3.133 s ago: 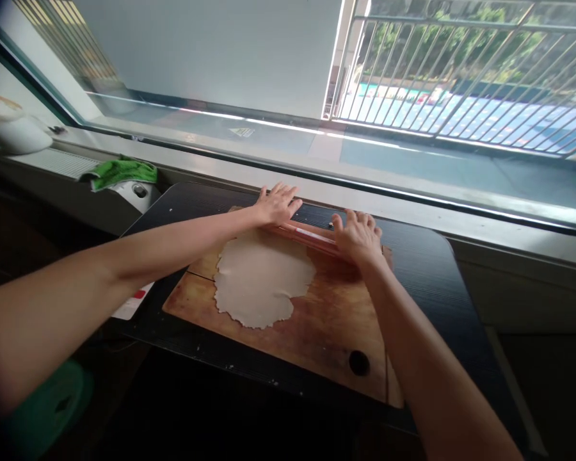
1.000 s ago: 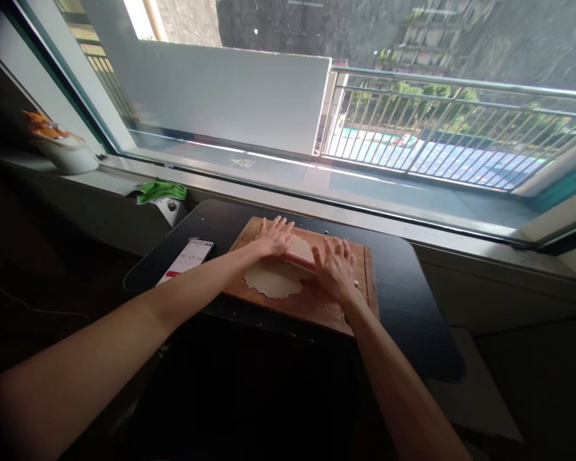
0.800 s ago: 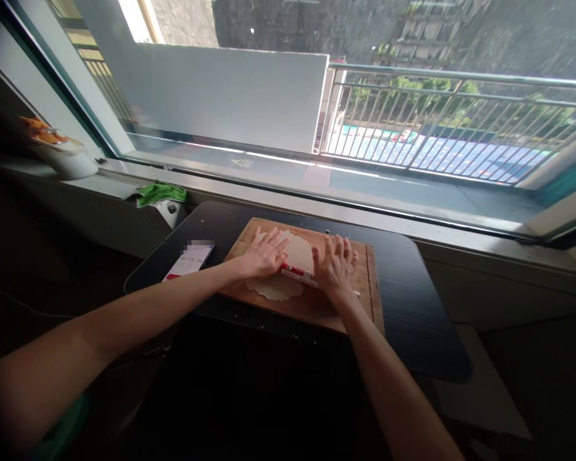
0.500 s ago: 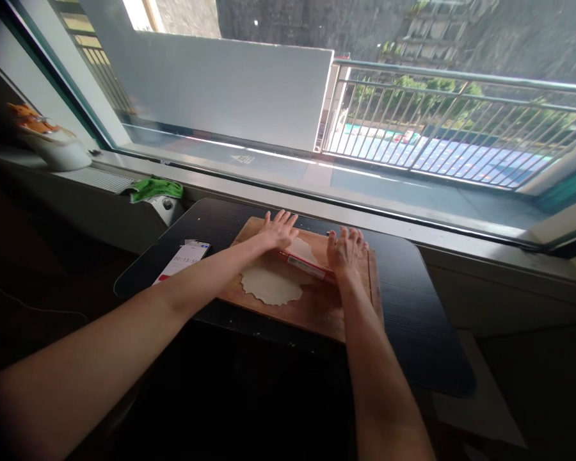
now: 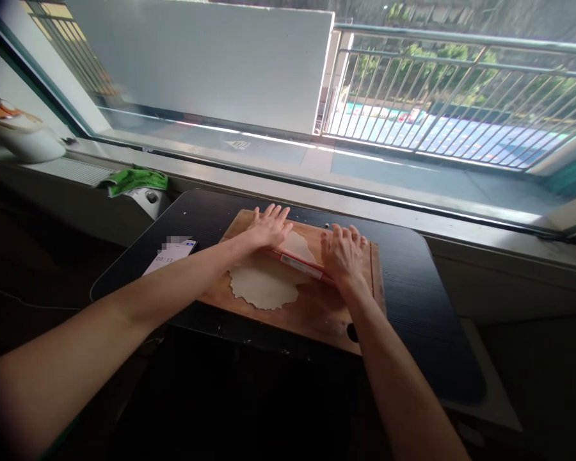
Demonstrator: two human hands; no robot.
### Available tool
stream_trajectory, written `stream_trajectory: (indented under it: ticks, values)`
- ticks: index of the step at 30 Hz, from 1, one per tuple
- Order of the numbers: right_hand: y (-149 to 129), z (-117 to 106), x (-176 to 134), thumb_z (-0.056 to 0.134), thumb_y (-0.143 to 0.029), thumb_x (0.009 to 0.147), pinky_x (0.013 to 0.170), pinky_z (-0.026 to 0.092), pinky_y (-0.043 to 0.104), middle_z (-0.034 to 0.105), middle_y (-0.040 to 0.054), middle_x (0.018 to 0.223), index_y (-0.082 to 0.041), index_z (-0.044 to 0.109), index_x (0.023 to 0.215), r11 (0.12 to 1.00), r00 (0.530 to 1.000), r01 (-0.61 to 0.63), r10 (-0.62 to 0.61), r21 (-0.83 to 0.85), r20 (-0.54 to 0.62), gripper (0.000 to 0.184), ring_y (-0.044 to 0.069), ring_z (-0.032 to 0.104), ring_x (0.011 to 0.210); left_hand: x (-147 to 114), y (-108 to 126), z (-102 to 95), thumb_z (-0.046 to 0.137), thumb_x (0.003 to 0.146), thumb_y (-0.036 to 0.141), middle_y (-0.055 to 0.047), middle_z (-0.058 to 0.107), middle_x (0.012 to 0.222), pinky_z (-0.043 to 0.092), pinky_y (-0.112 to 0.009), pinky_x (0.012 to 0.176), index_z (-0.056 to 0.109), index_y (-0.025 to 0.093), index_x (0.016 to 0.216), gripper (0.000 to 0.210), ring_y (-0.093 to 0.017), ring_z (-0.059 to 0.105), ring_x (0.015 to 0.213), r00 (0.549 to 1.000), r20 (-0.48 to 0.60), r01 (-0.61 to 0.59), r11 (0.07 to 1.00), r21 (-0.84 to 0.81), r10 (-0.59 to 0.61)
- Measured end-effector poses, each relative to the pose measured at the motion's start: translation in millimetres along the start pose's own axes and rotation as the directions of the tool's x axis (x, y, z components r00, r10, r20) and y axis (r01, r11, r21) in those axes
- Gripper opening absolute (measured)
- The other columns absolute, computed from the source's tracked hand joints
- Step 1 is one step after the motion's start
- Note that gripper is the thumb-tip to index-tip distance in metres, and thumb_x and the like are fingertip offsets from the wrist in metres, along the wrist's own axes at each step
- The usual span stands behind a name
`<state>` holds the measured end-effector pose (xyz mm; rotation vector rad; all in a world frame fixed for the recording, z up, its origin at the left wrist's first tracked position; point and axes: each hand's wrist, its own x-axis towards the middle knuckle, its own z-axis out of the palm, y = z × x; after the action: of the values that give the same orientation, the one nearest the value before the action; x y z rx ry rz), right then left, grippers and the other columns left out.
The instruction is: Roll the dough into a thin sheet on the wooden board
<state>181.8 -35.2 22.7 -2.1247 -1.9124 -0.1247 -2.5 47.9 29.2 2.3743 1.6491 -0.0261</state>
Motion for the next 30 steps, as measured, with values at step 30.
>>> stream_trajectory:
  ticks: [30]
  values:
    - [-9.7,-26.7,-35.1,0.034,-0.04,0.103,0.066,0.041,0.031,0.077,0.011,0.084,-0.018,0.065,0.125,0.99,0.999,-0.009,0.013,-0.138,0.03,0.044,0.024,0.07,0.073,-47.1,21.3,-7.0,0.026,0.105,0.04,-0.009,0.028,0.166,0.014,-0.059,0.124,0.032,0.018,0.159,0.059,-0.028,0.014,0.156,0.937,-0.324,-0.124,0.992,0.035,0.128]
